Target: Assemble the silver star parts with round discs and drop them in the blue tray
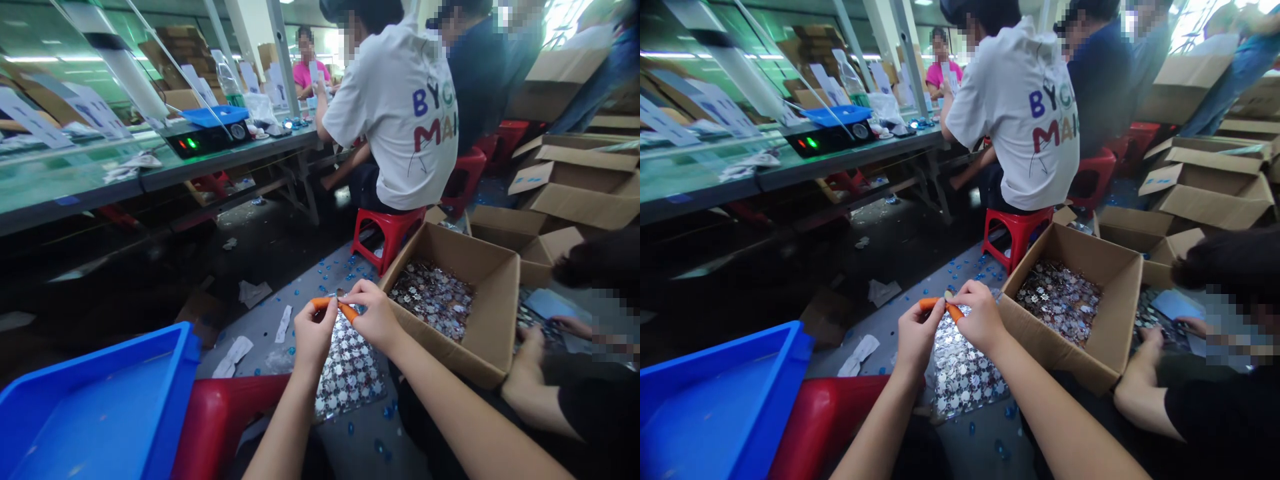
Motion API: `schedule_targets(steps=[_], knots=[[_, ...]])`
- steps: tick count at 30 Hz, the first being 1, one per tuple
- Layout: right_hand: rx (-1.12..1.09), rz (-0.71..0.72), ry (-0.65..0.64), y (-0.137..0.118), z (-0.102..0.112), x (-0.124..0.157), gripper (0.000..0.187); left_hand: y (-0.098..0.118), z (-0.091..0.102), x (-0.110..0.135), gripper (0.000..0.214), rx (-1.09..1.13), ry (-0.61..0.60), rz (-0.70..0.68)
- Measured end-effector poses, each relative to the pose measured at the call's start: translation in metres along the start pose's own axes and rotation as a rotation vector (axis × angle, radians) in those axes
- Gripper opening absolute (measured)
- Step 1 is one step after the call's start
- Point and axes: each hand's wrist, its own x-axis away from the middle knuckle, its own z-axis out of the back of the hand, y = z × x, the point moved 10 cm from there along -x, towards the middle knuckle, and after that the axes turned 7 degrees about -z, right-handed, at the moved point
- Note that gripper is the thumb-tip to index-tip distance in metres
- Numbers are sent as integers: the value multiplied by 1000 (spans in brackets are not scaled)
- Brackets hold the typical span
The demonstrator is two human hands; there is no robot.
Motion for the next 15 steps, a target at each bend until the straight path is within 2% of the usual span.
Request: schedule_targets(steps=[4, 7, 12, 15], knots=[[81, 71, 2, -6, -2, 2, 19, -2, 4, -2, 28, -47, 21, -27], [70, 62, -6, -7, -2, 2, 17, 4, 7, -4, 23, -123, 21, -110], [-89, -123, -84, 8, -8, -1, 18, 33, 11, -2, 10, -385, 56, -374], [-139, -198, -76, 18, -11, -2, 17, 51, 6, 3, 9, -510, 45, -549]])
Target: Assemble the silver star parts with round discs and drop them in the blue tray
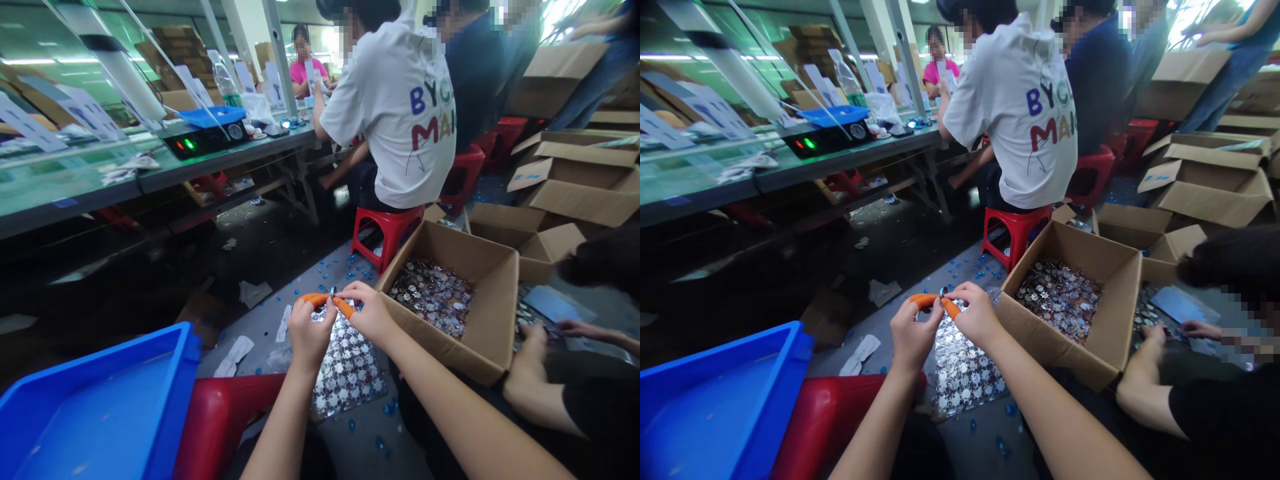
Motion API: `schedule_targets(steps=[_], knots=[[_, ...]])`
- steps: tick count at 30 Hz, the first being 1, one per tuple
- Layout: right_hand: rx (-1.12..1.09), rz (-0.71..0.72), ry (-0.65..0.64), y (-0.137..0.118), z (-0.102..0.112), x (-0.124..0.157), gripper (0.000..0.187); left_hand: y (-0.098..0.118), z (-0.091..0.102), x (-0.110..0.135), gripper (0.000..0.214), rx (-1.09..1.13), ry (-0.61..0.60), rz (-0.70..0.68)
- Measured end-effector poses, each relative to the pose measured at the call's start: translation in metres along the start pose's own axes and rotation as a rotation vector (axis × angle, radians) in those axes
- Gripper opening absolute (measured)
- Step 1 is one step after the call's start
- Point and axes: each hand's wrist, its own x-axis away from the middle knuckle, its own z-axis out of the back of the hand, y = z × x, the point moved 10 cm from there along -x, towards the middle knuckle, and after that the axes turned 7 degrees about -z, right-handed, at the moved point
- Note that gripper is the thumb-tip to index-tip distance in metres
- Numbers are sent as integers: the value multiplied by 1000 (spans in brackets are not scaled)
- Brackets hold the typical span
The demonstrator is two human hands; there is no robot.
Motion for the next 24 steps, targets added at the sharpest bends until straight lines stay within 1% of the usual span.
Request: schedule_targets(steps=[4, 7, 9, 12, 16, 21, 24], knots=[[-10, -10, 57, 4, 2, -1, 12, 16, -1, 0, 6, -66, -4, -169], [14, 21, 78, -1, 4, 0, 7, 22, -3, 1, 6, -88, 4, -226], [17, 45, 70, -6, 3, 1, 5, 21, -3, 1, 5, -82, 11, -212], [-8, 62, 48, -9, 3, 1, 3, 15, -3, 1, 3, -30, 5, -142], [-40, 52, 32, -7, 3, -1, 1, 12, -5, -1, 3, 55, -26, -95], [-74, 42, -16, -4, 1, -1, 4, 15, -2, -4, 3, 96, -26, -62], [-89, 41, -37, -6, 1, 0, 5, 9, -2, -4, 5, 117, -19, -3]])
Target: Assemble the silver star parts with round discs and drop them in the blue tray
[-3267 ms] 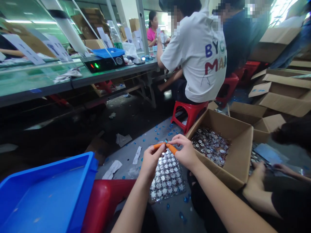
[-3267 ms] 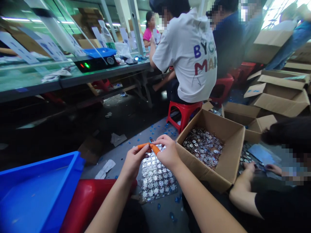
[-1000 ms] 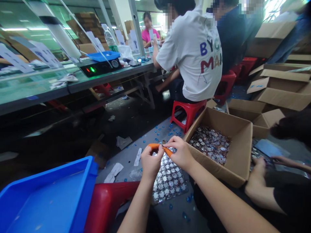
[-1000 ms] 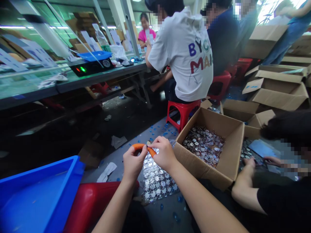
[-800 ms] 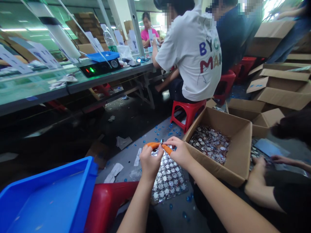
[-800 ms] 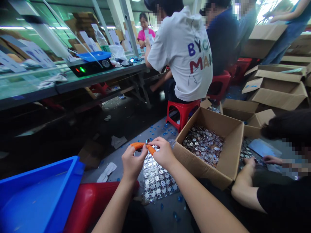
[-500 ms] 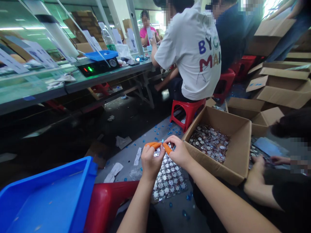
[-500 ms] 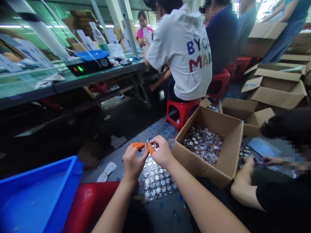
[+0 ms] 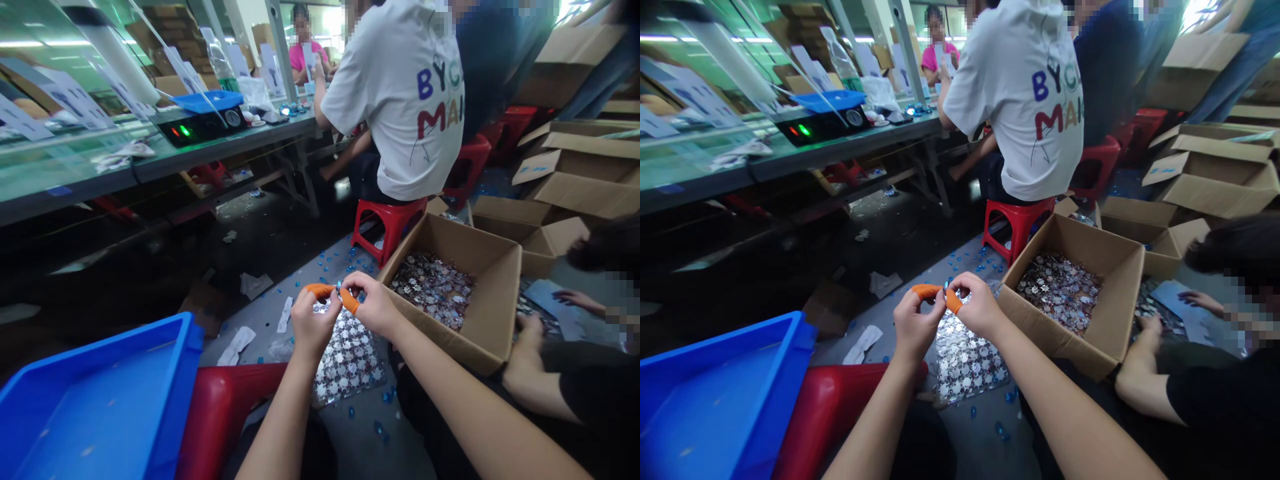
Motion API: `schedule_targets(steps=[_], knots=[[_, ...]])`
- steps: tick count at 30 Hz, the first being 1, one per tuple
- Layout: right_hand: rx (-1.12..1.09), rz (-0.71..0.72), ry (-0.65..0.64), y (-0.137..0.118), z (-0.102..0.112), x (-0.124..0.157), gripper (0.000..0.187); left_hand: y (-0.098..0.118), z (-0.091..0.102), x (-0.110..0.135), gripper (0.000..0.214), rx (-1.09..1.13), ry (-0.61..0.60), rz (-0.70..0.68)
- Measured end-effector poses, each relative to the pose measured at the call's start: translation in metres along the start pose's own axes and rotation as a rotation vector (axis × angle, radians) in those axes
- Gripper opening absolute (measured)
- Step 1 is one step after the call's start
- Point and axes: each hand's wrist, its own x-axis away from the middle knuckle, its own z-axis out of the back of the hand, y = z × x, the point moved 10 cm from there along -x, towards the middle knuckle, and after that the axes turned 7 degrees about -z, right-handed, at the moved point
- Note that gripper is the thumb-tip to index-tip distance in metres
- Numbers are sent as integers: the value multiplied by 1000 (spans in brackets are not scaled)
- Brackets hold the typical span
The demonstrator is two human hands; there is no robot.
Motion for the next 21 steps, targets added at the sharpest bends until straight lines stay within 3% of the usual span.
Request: schedule_targets(steps=[8, 13, 21], knots=[[-151, -147, -59, 18, -4, -2, 15, -24, -4, 5, 11, 105, -28, 168], [-218, -244, -98, 34, -8, -1, 24, -18, -2, 2, 11, 43, -39, 130], [-140, -208, -43, 31, -2, -2, 27, -15, 1, -1, 10, 25, -30, 111]])
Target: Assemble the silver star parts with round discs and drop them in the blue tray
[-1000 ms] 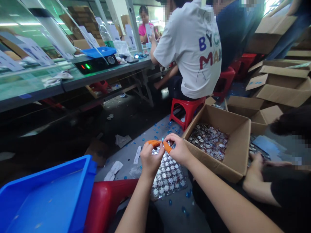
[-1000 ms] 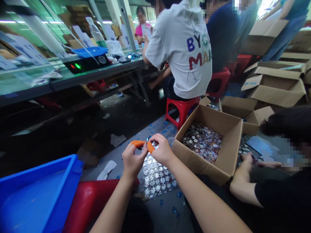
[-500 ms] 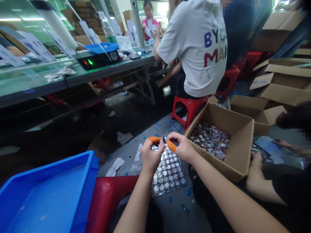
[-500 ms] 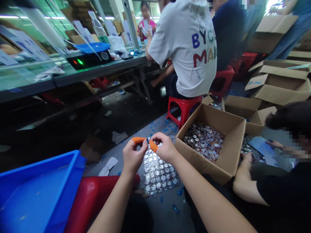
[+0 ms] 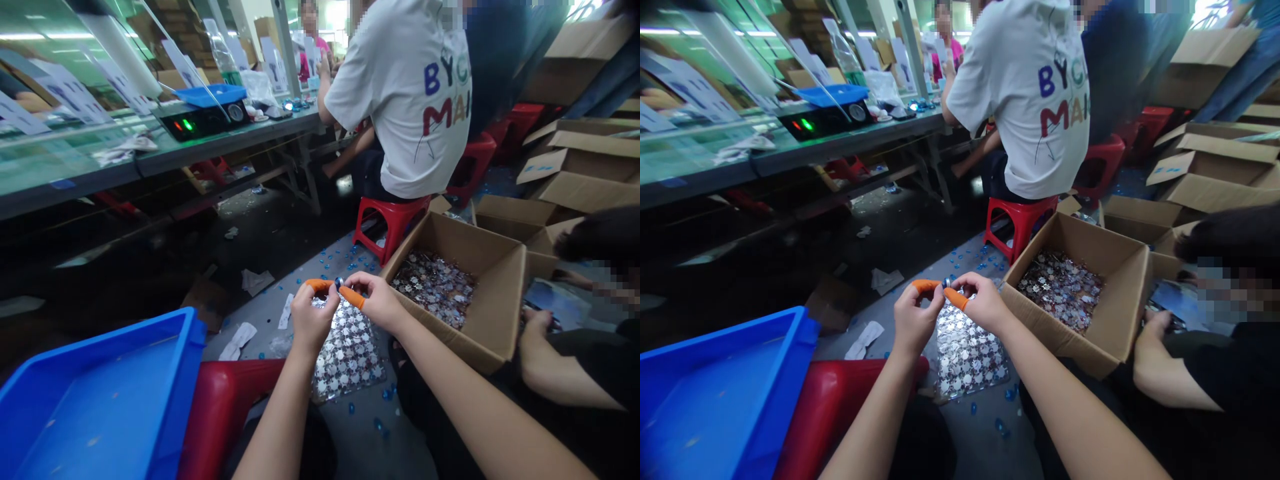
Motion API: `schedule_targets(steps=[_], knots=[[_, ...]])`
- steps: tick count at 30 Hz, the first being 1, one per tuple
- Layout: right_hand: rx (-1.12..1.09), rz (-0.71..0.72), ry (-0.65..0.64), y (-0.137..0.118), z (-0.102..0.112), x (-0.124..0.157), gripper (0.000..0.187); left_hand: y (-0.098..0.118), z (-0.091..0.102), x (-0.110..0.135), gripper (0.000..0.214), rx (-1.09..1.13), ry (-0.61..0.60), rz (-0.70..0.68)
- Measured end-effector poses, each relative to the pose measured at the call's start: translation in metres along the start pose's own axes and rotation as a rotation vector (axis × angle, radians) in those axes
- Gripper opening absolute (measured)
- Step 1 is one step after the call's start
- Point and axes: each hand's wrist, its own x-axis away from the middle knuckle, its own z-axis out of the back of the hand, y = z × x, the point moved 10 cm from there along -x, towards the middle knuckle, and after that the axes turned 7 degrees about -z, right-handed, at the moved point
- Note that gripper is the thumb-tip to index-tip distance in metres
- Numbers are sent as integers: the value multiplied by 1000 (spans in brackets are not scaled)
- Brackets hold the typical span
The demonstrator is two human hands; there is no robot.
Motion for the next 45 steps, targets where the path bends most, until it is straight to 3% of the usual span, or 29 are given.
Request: schedule_targets(steps=[10, 15, 20, 27, 35, 45], knots=[[-139, -73, -20, 7, -1, -3, 36, -2, -2, 0, 11, 12, -20, 29], [-184, -43, -34, 3, -5, -3, 37, -11, -3, 4, 13, 27, 4, 98], [-57, 67, -5, -8, -1, -1, 30, -22, -2, 5, 18, 81, 20, 163], [250, 325, 33, -51, 6, 17, 3, -31, -9, 5, 28, 320, -46, 230], [325, 409, -41, -54, -4, 23, 13, -8, -2, -3, 16, 115, -79, 20], [352, 422, -70, -53, -7, 26, 20, 11, -2, -6, 8, -47, -114, -146]])
